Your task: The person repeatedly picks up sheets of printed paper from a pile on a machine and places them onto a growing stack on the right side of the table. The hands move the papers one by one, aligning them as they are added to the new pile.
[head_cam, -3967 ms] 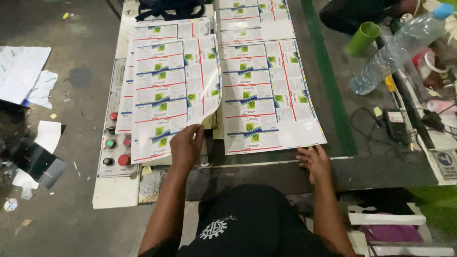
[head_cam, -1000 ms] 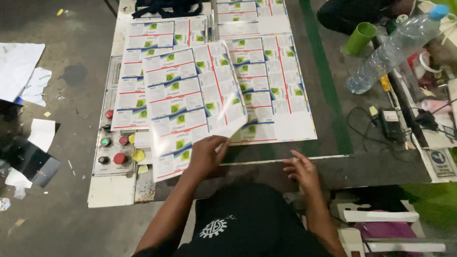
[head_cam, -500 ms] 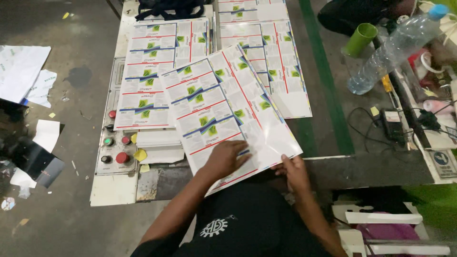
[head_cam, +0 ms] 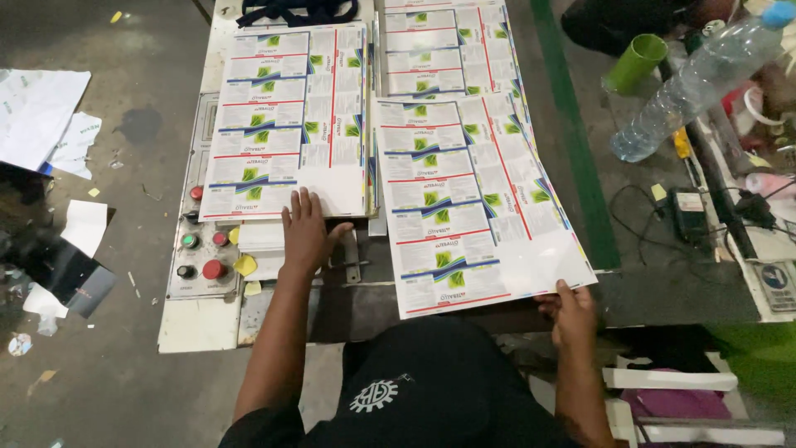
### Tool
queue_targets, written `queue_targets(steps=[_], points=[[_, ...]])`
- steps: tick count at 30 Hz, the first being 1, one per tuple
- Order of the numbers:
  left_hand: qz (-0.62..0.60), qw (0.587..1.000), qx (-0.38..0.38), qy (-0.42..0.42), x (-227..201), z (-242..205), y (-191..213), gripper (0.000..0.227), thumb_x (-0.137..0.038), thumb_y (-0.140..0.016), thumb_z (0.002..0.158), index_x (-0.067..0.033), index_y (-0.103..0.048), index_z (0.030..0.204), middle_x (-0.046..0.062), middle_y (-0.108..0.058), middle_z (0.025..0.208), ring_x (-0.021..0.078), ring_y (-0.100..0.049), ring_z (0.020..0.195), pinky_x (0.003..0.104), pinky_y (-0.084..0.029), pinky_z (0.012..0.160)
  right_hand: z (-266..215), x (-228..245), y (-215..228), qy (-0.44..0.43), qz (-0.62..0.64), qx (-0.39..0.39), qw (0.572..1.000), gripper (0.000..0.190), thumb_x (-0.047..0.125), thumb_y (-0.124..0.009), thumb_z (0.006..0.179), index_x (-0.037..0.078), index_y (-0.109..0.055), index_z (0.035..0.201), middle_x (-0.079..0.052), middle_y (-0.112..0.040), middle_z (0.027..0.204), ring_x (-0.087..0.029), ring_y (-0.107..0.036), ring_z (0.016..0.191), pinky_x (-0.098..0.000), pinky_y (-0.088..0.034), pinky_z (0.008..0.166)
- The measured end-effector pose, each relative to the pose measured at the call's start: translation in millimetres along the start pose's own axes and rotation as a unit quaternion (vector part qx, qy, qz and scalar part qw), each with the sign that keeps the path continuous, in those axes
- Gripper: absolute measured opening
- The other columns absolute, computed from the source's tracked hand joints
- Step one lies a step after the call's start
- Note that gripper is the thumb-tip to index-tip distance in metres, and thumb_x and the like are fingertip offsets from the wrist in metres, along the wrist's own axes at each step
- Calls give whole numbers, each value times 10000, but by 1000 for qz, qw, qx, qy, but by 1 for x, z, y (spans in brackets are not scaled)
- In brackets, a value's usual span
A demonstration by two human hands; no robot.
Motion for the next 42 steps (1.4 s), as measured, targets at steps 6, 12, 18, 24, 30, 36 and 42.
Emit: queue_targets(steps=[6,12,18,24,30,36,42], points=[[46,998,33,-6,16,-12,-42,844,-565,-664,876,38,-503,1444,234,-464,1541,385,-425,1435,536,-380,1113,-3,-5,26,-10,-13,-21,1000,249,185,-602,1055,64,-587,1272,-70,-713,959,-185,-700,742,-310,-532,559],[-25,995,19,-96,29,6,-11,227,-273,-620,1021,-98,-714,912,127,-758,989,309,-727,992,457,-570,792,-8,1,33,-8,-34,-50,998,270,170,-593,1031,92,-588,1289,-58,-714,966,-193,-693,728,-323,-519,552],[-62,992,-102,-32,1,9,74,158,-211,-653,1018,-106,-728,927,138,-702,764,377,-679,735,497,-516,660,-14,4,42,6,-37,-40,999,224,177,-581,1071,57,-595,1259,-81,-717,946,-191,-703,737,-317,-537,567],[-119,977,-148,-93,-46,-17,111,151,-217,-660,992,-92,-706,921,146,-711,808,368,-689,755,488,-531,682,-24,11,32,3,-50,-41,998,235,160,-564,1068,63,-590,1280,-87,-717,953,-203,-700,729,-324,-523,582],[-138,988,-64,-2,-38,-30,83,160,-244,-687,959,-102,-749,918,144,-736,818,377,-692,730,495,-530,649,-22,-1,24,-13,-47,-37,998,235,156,-560,1061,61,-587,1274,-70,-711,947,-193,-699,730,-327,-523,570],[-191,975,-114,-13,-40,-39,91,144,-216,-687,970,-86,-741,940,142,-737,848,363,-701,757,470,-545,677,-20,-16,4,-36,-40,-1,999,229,174,-581,1058,37,-584,1242,-95,-720,926,-204,-704,722,-326,-541,579],[-206,969,-138,-19,-40,-36,91,131,-211,-715,967,-83,-743,971,144,-734,840,362,-699,747,463,-542,664,26,-12,-34,-21,-63,18,998,252,193,-580,1045,21,-583,1230,-95,-728,938,-209,-718,727,-315,-532,569]])
Point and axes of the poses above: each hand's wrist, its own z-axis towards the middle knuckle, its own y-axis out of the back of the hand, x = y × z, the point moved 5 cm from there along z, towards the middle knuckle
